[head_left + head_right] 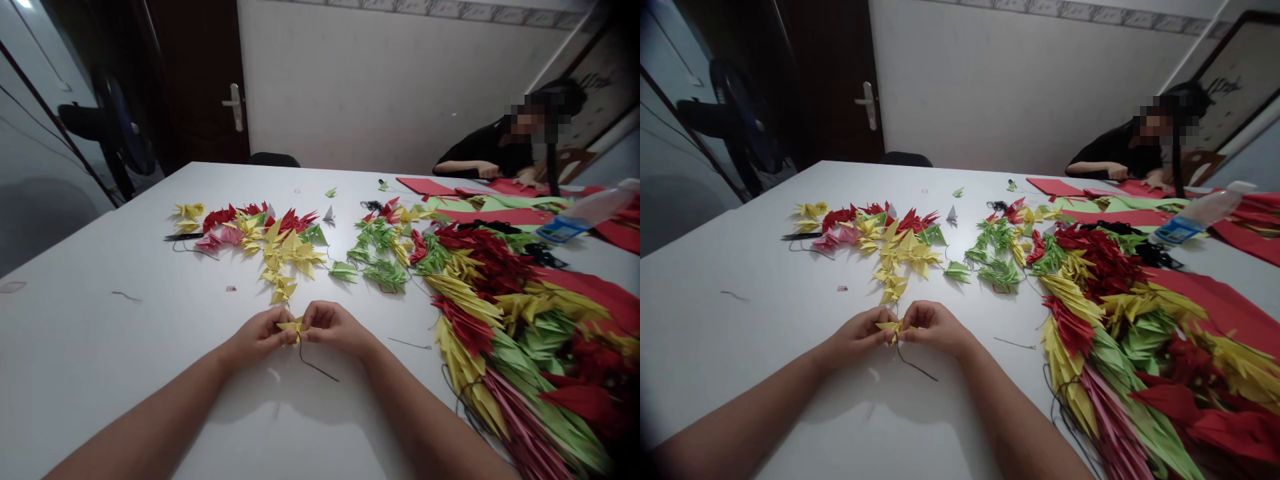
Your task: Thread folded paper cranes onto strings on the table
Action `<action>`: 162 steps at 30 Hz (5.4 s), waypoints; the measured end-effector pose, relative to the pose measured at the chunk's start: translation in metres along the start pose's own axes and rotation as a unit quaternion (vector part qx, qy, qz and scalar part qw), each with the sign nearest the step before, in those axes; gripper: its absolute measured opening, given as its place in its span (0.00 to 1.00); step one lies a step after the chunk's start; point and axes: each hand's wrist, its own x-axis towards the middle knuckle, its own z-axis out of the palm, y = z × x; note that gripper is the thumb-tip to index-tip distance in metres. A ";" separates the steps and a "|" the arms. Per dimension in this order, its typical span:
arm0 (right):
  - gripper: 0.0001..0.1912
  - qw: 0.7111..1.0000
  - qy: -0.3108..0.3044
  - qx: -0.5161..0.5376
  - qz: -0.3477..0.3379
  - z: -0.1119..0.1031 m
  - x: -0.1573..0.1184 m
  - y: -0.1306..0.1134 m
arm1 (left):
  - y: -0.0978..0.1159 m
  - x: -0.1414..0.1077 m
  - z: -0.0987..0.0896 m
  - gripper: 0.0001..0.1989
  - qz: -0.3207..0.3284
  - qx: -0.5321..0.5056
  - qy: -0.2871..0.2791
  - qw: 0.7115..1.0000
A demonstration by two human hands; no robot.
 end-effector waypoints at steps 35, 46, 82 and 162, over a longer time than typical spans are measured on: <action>0.18 0.999 0.003 0.017 0.039 0.000 0.001 0.003 | -0.006 -0.005 -0.001 0.13 0.015 0.084 0.005 0.996; 0.18 0.998 -0.053 0.042 -0.008 0.003 -0.001 0.001 | -0.002 0.000 0.005 0.17 -0.028 -0.048 0.043 0.998; 0.19 0.996 0.082 -0.033 -0.019 -0.001 0.002 -0.005 | 0.002 0.002 0.007 0.17 -0.033 -0.037 0.114 0.992; 0.12 0.730 0.641 0.070 -0.228 -0.017 -0.205 0.019 | -0.010 0.030 -0.021 0.18 0.001 0.454 0.104 0.885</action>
